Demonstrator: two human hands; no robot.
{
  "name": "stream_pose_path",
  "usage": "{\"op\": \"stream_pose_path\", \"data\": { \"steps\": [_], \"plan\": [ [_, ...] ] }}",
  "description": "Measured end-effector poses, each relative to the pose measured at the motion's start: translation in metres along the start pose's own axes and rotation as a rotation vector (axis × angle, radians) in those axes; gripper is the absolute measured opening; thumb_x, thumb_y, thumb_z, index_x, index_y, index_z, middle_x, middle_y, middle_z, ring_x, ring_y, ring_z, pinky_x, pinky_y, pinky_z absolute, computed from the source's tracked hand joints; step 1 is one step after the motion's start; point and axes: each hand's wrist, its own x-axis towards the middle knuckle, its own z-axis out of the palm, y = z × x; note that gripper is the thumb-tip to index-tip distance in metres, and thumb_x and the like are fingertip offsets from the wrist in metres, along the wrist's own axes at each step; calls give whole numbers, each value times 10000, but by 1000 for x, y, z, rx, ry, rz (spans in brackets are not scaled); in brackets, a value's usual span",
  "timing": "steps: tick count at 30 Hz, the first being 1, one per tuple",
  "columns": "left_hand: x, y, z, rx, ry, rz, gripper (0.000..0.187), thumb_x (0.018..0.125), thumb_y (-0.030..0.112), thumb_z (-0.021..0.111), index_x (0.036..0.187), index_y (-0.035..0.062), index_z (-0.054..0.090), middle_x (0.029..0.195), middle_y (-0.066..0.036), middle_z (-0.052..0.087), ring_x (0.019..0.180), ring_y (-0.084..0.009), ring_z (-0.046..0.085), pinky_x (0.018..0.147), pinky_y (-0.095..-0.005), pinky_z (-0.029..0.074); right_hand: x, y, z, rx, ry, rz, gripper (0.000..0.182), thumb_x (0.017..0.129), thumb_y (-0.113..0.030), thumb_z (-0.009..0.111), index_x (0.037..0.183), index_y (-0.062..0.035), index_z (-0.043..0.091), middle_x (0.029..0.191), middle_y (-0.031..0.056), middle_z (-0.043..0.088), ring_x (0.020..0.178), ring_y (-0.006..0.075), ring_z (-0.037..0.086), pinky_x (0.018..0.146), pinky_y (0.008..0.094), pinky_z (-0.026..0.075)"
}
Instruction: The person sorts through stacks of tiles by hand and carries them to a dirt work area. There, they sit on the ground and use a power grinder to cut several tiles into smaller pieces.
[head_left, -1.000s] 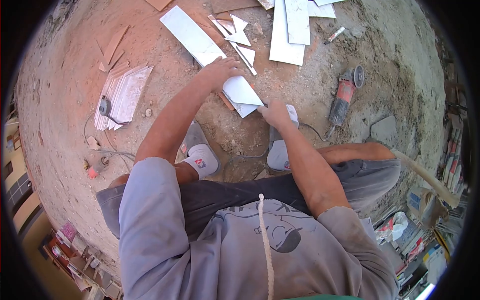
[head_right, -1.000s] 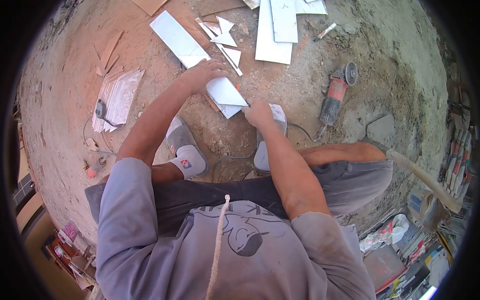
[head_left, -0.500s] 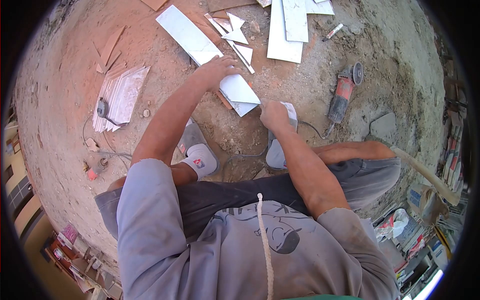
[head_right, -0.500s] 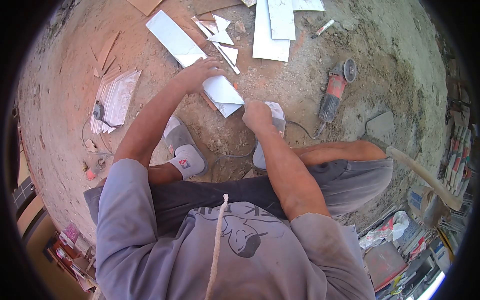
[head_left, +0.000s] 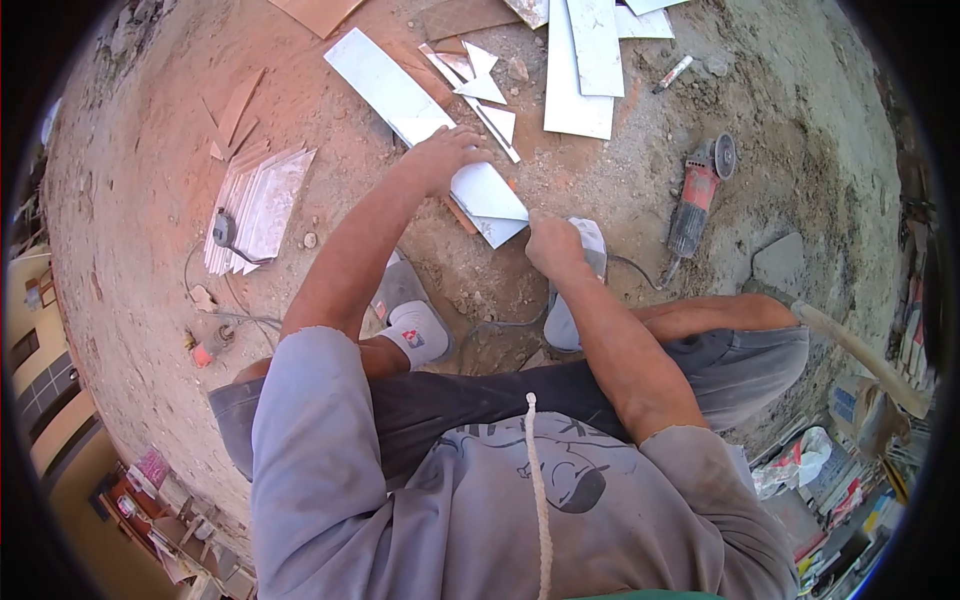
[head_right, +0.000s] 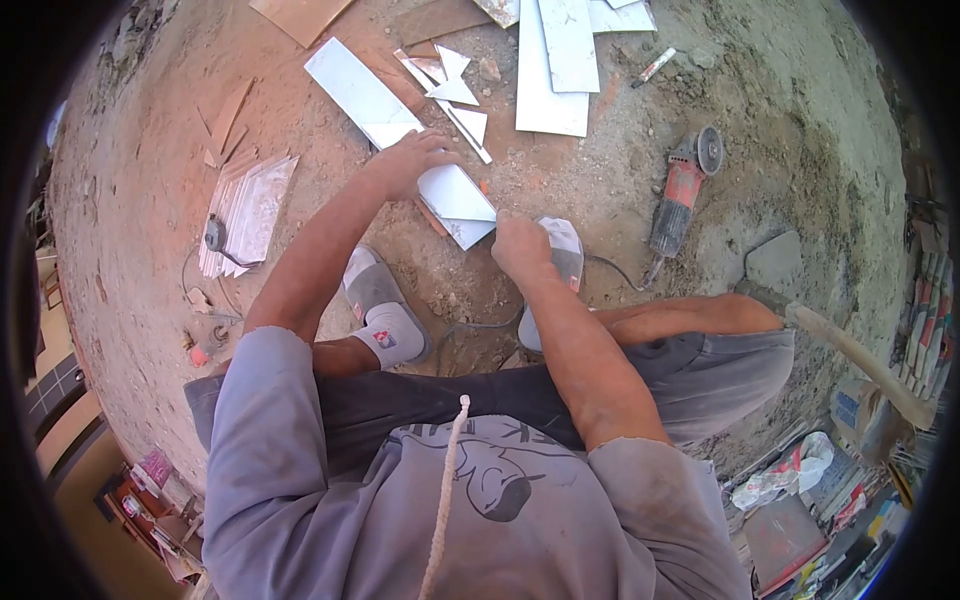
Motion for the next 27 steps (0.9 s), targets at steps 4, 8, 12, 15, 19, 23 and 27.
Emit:
{"op": "stream_pose_path", "data": {
  "steps": [4, 8, 12, 15, 19, 23, 27],
  "plan": [
    [0, 0, -2, -10, -5, -10, 840, 654, -65, 735, 1393, 245, 481, 1500, -46, 400, 1434, -262, 312, 1204, -409, 259, 7, 7, 6, 151, 21, 31, 213, 848, -67, 519, 997, 7, 651, 974, 213, 700, 918, 358, 690, 826, 454, 543],
    [-4, 6, -11, -29, -35, -7, 849, 644, -55, 747, 1396, 240, 485, 1500, -49, 396, 1431, -282, 311, 1202, -408, 266, 14, 18, 9, 1068, -153, 352, 346, 844, -29, 524, 1159, 58, 640, 968, 175, 706, 843, 251, 711, 746, 337, 584],
    [-3, 1, -6, -70, -8, 33, 839, 645, -61, 741, 1389, 240, 497, 1495, -53, 399, 1425, -303, 314, 1193, -411, 286, 12, 22, 16, 1289, -156, 348, 310, 843, -41, 600, 1132, 58, 654, 968, 130, 706, 805, 176, 704, 667, 274, 582],
    [-3, 2, -4, -50, 15, 37, 851, 640, -72, 739, 1392, 247, 498, 1494, -52, 400, 1423, -319, 315, 1194, -413, 294, 9, 17, 18, 1342, -175, 356, 329, 847, -62, 652, 1151, 64, 640, 973, 131, 702, 800, 171, 702, 674, 271, 589],
    [-5, 7, -10, -65, -18, -14, 848, 655, -72, 742, 1394, 262, 497, 1493, -45, 403, 1439, -285, 298, 1211, -412, 264, 5, 10, 23, 1422, -134, 389, 354, 874, -86, 666, 1183, 77, 610, 964, 136, 697, 787, 167, 702, 659, 263, 587],
    [-2, 2, -6, -86, 10, 11, 903, 598, -93, 760, 1392, 255, 506, 1499, -49, 396, 1434, -319, 295, 1213, -409, 273, 5, 6, 34, 1442, -91, 419, 358, 884, -111, 677, 1175, 84, 605, 958, 140, 696, 760, 164, 700, 632, 265, 587],
    [-2, 2, -5, -90, 6, 14, 879, 611, -93, 752, 1384, 251, 516, 1499, -48, 397, 1430, -319, 299, 1214, -406, 272, 6, 8, 38, 1403, -75, 395, 368, 882, -129, 689, 1166, 89, 605, 963, 146, 695, 743, 163, 697, 620, 266, 587]
  ]
}}
